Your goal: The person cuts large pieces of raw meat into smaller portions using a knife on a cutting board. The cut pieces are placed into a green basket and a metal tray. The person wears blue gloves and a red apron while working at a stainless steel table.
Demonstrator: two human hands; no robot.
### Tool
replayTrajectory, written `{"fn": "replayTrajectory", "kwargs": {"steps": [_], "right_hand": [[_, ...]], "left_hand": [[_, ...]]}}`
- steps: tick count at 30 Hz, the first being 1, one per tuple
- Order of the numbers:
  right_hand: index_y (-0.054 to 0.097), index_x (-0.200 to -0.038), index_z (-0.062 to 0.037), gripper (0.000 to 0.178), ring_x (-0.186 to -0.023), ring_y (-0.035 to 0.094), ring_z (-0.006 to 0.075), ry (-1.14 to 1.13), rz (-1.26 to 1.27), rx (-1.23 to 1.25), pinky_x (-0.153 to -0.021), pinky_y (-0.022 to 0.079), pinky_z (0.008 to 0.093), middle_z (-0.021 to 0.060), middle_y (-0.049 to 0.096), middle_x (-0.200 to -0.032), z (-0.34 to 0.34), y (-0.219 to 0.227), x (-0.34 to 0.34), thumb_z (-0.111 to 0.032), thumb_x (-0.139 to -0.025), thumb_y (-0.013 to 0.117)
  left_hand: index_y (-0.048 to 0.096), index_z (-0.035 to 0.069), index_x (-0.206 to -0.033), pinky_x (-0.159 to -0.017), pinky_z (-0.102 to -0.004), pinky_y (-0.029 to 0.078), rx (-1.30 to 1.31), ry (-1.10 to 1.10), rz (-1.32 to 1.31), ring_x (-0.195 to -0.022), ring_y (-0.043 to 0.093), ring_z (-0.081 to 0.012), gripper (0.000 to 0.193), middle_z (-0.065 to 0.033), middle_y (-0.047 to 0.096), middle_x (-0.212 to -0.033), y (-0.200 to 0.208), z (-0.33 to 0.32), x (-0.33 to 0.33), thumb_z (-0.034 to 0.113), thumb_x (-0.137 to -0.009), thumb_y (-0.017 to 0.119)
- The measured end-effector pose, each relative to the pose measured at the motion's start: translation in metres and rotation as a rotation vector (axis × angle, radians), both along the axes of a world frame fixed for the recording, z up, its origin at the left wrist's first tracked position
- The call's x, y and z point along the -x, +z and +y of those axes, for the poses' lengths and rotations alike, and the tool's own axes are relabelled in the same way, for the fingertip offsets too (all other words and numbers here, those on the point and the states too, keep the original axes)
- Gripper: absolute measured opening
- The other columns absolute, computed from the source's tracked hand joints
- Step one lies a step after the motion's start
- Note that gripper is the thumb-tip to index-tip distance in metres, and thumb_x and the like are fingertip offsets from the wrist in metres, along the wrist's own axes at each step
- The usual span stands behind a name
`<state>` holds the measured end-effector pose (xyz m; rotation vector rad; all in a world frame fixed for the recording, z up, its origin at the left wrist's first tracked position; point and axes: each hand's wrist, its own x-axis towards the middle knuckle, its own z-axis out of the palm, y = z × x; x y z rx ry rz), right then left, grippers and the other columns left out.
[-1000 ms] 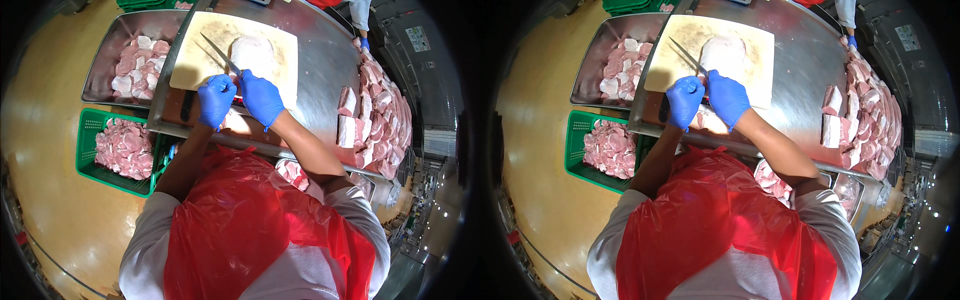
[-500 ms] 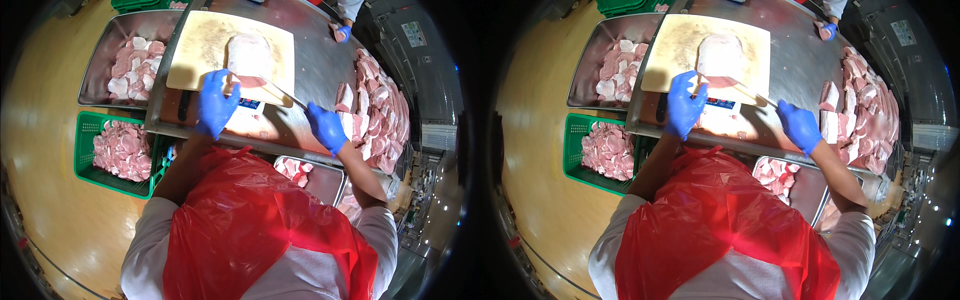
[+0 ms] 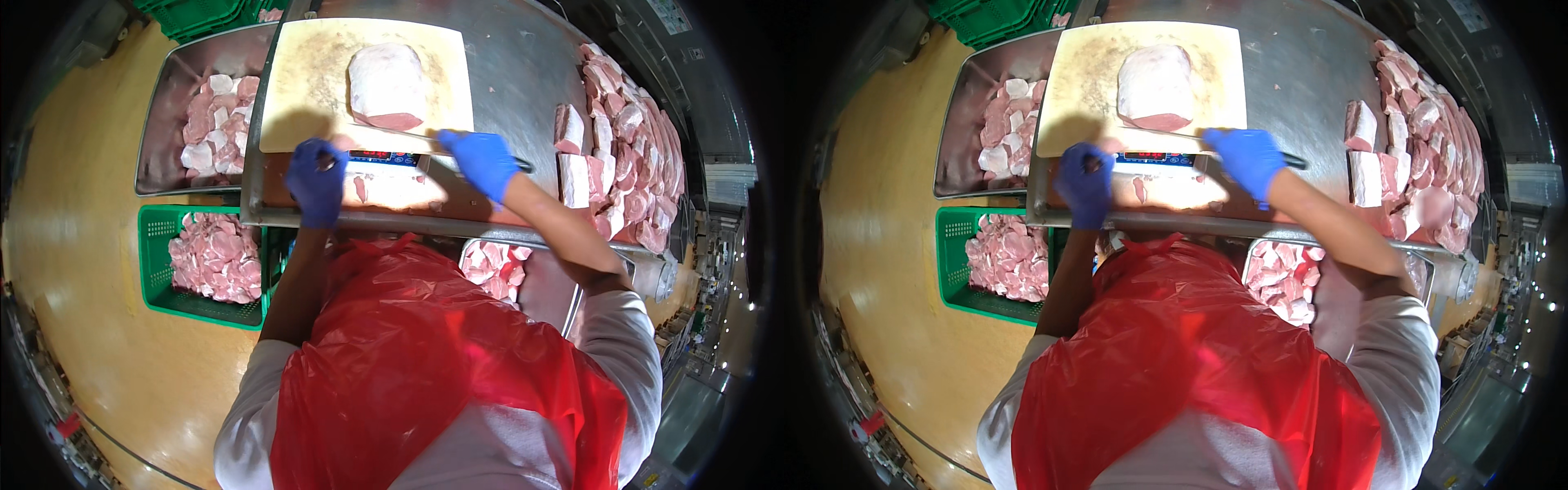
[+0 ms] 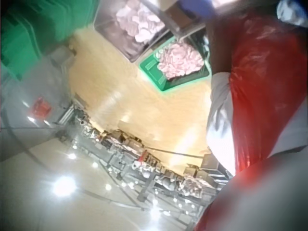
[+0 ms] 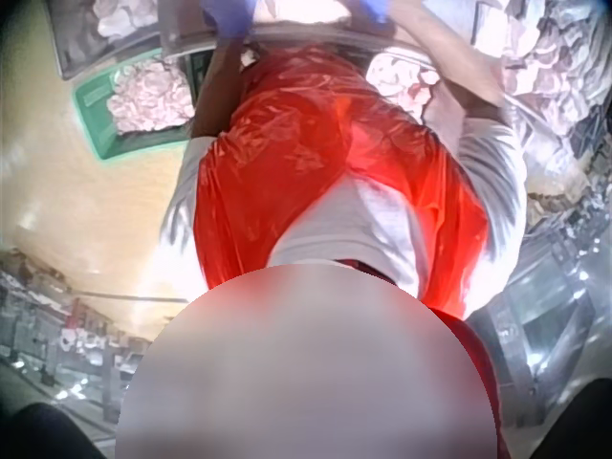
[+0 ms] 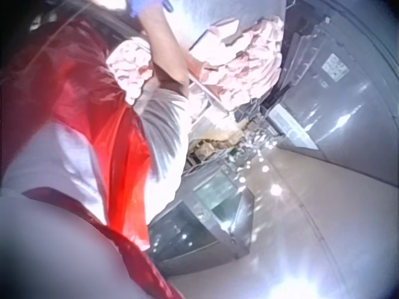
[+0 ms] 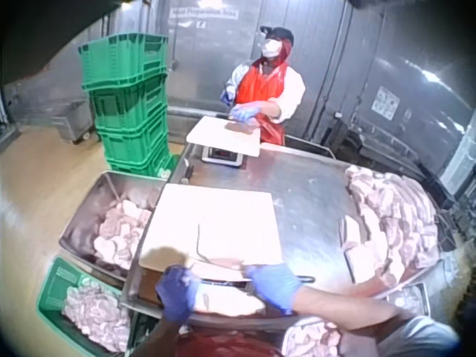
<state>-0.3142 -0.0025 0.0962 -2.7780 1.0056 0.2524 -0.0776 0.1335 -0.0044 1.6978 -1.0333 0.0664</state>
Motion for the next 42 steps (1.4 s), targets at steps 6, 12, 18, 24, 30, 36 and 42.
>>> {"fn": "replayTrajectory", "kwargs": {"steps": [6, 12, 18, 24, 30, 36, 42], "right_hand": [[0.060, -0.106, -0.0115, 0.014, -0.070, 0.066, 0.0365, 0.179, 0.122, 0.331, -0.061, 0.052, 0.0483, 0.0167, 0.063, -0.080, -0.052, 0.012, 0.102, -0.016, -0.095, 0.054], [0.060, -0.110, -0.0124, 0.018, -0.083, 0.069, 0.0371, 0.299, -0.172, 0.215, -0.067, 0.054, 0.0477, 0.0171, 0.068, -0.092, -0.039, -0.001, 0.006, -0.016, -0.093, 0.057], [0.063, -0.114, -0.0098, 0.022, -0.085, 0.071, 0.0345, 0.309, -0.113, 0.248, -0.071, 0.057, 0.0447, 0.0154, 0.072, -0.097, -0.040, -0.009, -0.026, -0.017, -0.096, 0.054], [0.063, -0.119, -0.0151, 0.027, -0.083, 0.071, 0.0373, 0.178, 0.058, 0.205, -0.071, 0.057, 0.0462, 0.0180, 0.070, -0.094, -0.084, -0.011, 0.047, -0.014, -0.095, 0.052], [0.060, -0.111, -0.0089, 0.016, -0.076, 0.067, 0.0419, 0.177, 0.019, 0.251, -0.066, 0.053, 0.0492, 0.0235, 0.066, -0.086, -0.113, 0.000, 0.152, -0.013, -0.096, 0.055], [0.062, -0.113, -0.0022, 0.018, -0.062, 0.057, 0.0307, -0.236, -0.470, -0.408, -0.063, 0.048, 0.0376, 0.0209, 0.060, -0.077, -0.038, -0.013, 0.140, -0.016, -0.102, 0.059], [0.060, -0.107, -0.0029, 0.018, -0.073, 0.065, 0.0397, 0.043, -0.504, -0.429, -0.065, 0.050, 0.0458, 0.0229, 0.065, -0.084, 0.046, 0.000, 0.006, -0.018, -0.098, 0.059]], "left_hand": [[0.067, 0.003, -0.093, -0.072, -0.0353, 0.054, -0.394, 0.241, 0.021, -0.075, 0.065, -0.0260, 0.011, -0.0125, 0.067, -0.083, -0.065, 0.160, -0.140, 0.001, -0.082, 0.068], [0.066, 0.004, -0.116, -0.089, -0.0407, 0.053, -0.085, -0.166, -0.147, -0.101, 0.068, -0.0337, 0.031, -0.0191, 0.068, -0.106, 0.072, 0.044, -0.093, 0.000, -0.086, 0.067], [0.073, 0.010, -0.108, -0.098, -0.0441, 0.049, -0.132, -0.684, -0.641, -0.112, 0.061, -0.0335, 0.023, -0.0107, 0.066, -0.120, 0.110, -0.125, -0.001, 0.013, -0.087, 0.064], [0.075, 0.018, -0.109, -0.104, -0.0459, 0.043, -0.645, -0.802, -0.736, -0.121, 0.049, -0.0366, 0.027, -0.0087, 0.054, -0.137, 0.103, -0.155, 0.017, 0.029, -0.086, 0.065], [0.074, 0.010, -0.095, -0.105, -0.0441, 0.043, -0.157, -1.120, -0.721, -0.126, 0.051, -0.0383, 0.021, -0.0184, 0.057, -0.136, 0.078, -0.145, -0.035, 0.011, -0.074, 0.072], [0.072, 0.012, -0.110, -0.105, -0.0439, 0.044, 0.052, -0.688, -0.263, -0.126, 0.054, -0.0359, 0.033, -0.0170, 0.059, -0.135, 0.088, -0.087, -0.049, 0.002, -0.079, 0.072], [0.069, 0.016, -0.128, -0.112, -0.0563, 0.032, -0.036, -0.209, -0.860, -0.137, 0.042, -0.0368, 0.045, -0.0127, 0.045, -0.150, 0.101, -0.008, -0.008, 0.027, -0.085, 0.075]]}}
